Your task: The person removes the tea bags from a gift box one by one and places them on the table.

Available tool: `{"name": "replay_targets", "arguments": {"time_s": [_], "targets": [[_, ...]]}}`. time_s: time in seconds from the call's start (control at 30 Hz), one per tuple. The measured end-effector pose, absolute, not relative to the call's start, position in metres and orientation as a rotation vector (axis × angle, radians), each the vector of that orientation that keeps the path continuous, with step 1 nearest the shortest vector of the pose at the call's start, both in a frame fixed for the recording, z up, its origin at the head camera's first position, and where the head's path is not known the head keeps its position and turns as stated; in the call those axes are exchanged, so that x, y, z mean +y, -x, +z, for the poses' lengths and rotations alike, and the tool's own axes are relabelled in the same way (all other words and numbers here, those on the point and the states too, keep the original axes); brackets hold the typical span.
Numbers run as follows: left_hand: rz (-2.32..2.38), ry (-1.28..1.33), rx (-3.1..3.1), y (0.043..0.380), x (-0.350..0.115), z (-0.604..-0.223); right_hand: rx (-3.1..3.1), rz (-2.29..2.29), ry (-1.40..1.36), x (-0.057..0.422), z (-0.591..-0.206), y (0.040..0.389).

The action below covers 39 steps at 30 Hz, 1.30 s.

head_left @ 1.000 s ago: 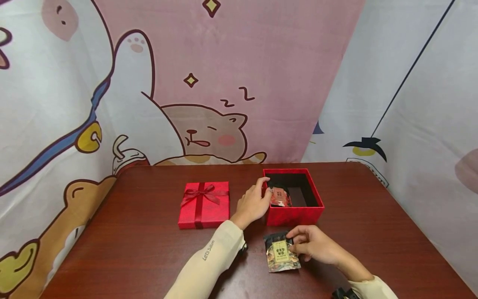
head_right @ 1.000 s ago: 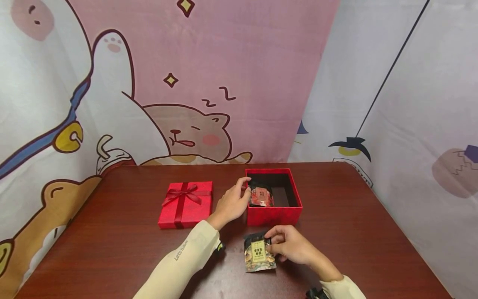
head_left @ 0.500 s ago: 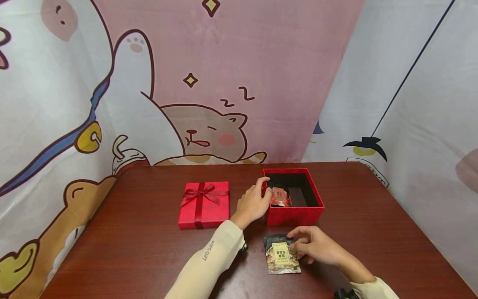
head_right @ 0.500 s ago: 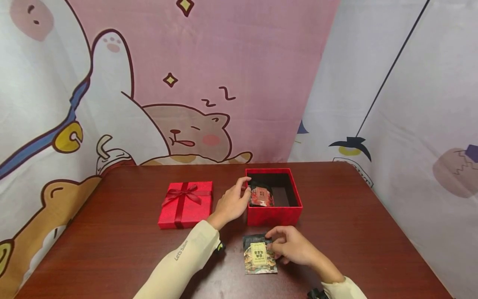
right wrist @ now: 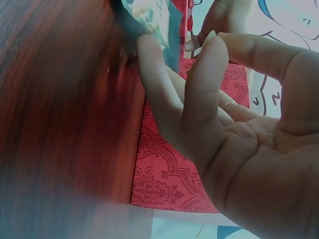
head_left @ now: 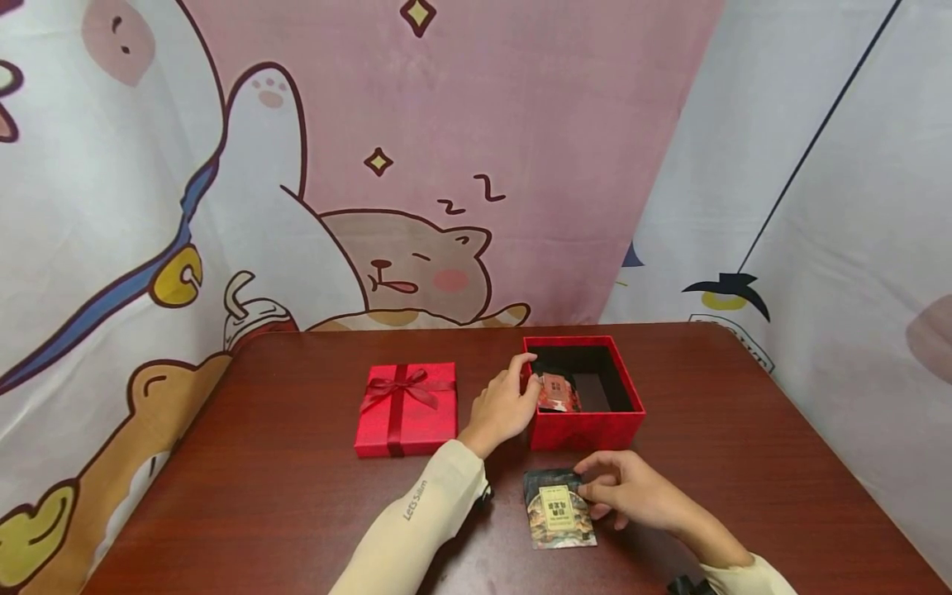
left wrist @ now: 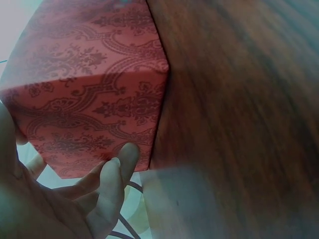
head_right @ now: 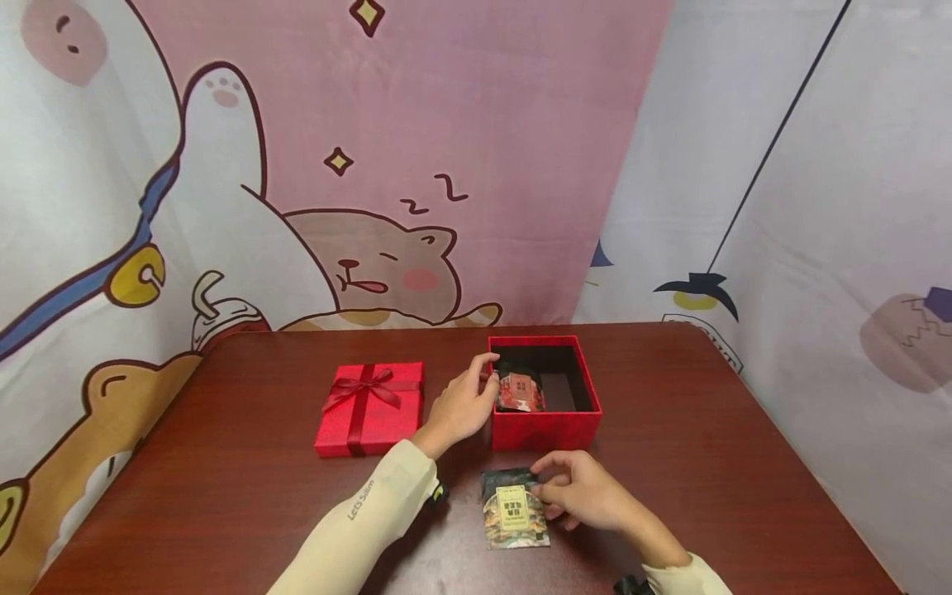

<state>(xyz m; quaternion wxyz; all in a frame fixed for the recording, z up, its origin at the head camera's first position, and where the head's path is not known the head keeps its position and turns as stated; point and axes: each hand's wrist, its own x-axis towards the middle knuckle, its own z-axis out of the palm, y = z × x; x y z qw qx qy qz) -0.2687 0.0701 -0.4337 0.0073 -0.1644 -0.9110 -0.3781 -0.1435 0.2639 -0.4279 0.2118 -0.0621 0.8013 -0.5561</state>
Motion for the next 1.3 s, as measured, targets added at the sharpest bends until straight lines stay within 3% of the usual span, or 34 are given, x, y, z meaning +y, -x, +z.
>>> {"name": "replay_targets", "arguments": {"time_s": [0.4, 1.3], "targets": [[-1.168, 0.513, -2.846, 0.268, 0.070, -0.433, 2.247, -1.554, 0.182, 0.266, -0.422, 0.142], [-1.183, 0.525, -2.852, 0.269, 0.070, -0.435, 2.487, -1.553, 0.199, 0.276, -0.362, 0.156]]}}
